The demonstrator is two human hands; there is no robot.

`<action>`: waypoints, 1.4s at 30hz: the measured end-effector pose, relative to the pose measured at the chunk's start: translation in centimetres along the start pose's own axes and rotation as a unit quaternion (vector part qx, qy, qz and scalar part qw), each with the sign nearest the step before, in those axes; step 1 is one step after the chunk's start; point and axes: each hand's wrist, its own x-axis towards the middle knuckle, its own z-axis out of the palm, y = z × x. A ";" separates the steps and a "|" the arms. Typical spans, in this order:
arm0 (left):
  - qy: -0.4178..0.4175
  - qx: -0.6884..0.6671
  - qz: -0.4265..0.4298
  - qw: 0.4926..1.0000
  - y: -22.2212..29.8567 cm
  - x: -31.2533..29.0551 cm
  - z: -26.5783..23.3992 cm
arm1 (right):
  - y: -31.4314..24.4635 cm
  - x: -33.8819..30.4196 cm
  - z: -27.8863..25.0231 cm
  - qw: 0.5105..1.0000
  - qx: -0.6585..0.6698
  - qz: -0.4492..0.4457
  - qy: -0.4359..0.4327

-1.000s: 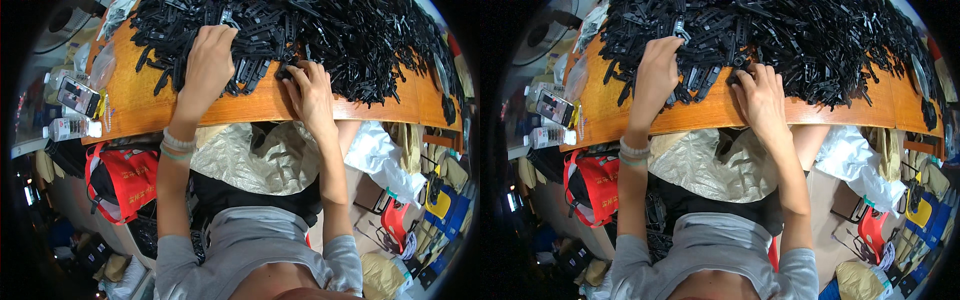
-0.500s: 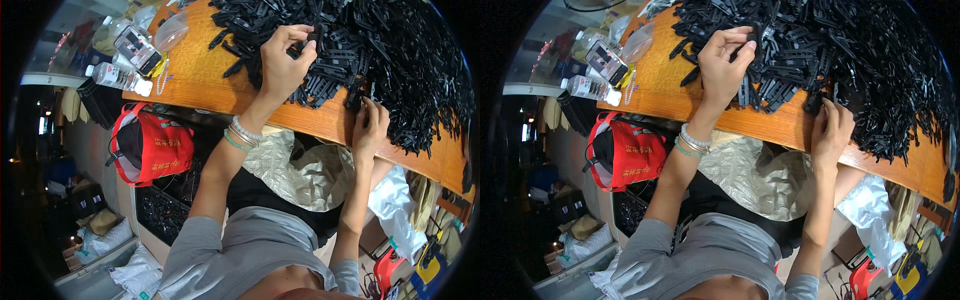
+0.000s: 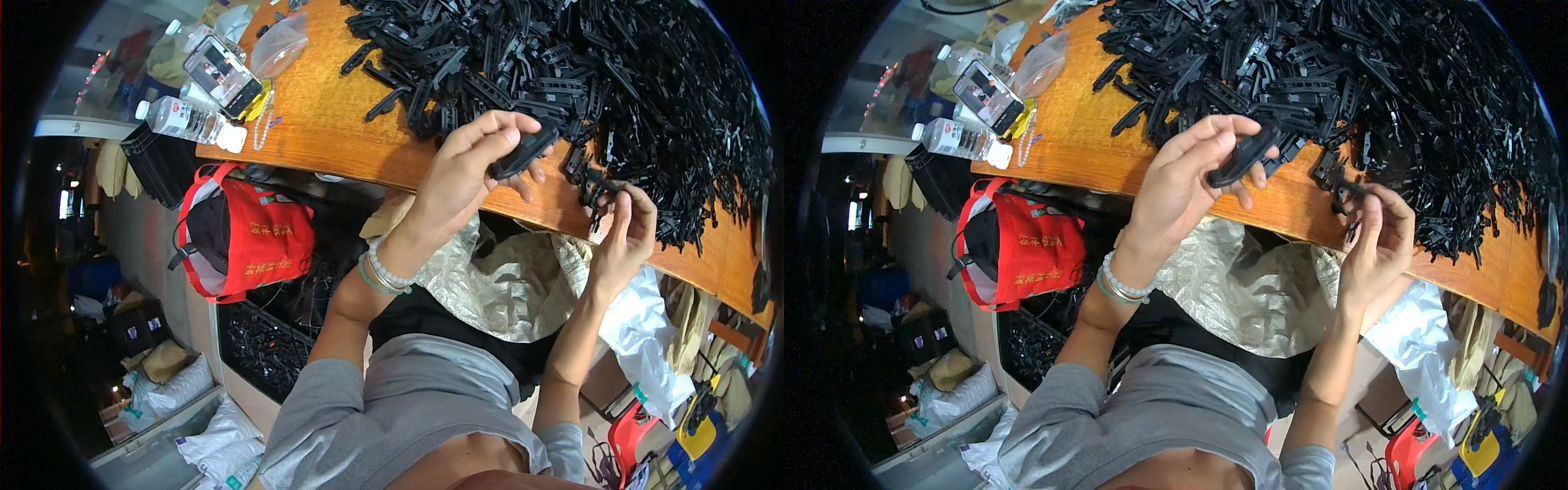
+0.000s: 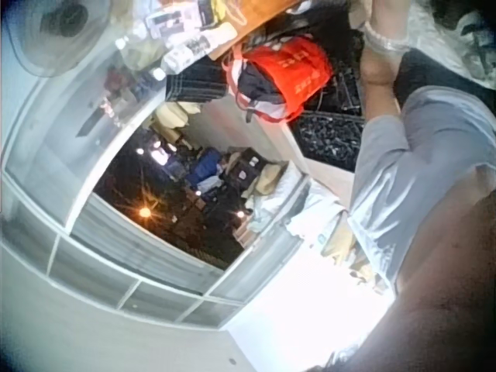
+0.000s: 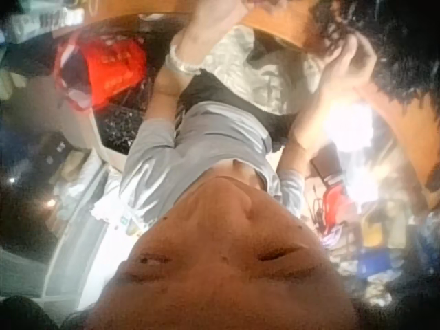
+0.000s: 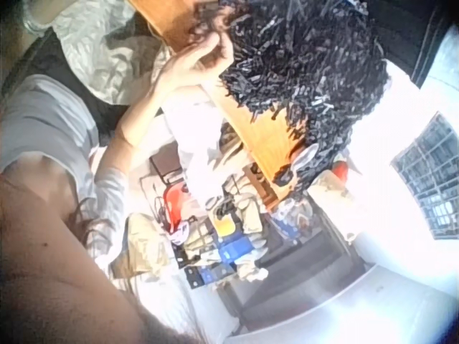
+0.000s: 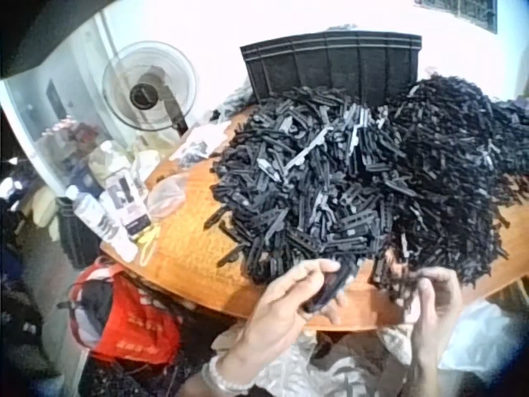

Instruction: The person assembles plastic components by picking up plastic parts from a table and fitting them together by hand.

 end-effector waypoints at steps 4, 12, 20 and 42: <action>-0.033 0.081 -0.022 0.996 -1.2 -0.6 0.9 | -2.1 -1.9 -0.2 0.960 0.226 0.104 -0.129; -0.034 0.292 -0.006 0.956 -2.0 -1.9 0.2 | -3.1 -3.0 0.3 0.953 0.173 0.098 -0.230; -0.051 0.289 -0.091 0.952 -2.8 -2.8 1.5 | -1.4 -4.0 -0.2 0.976 0.139 0.062 -0.156; -0.157 0.562 0.173 0.793 -4.3 -2.6 1.0 | -0.8 -3.2 -1.9 0.970 -0.076 -0.038 -0.229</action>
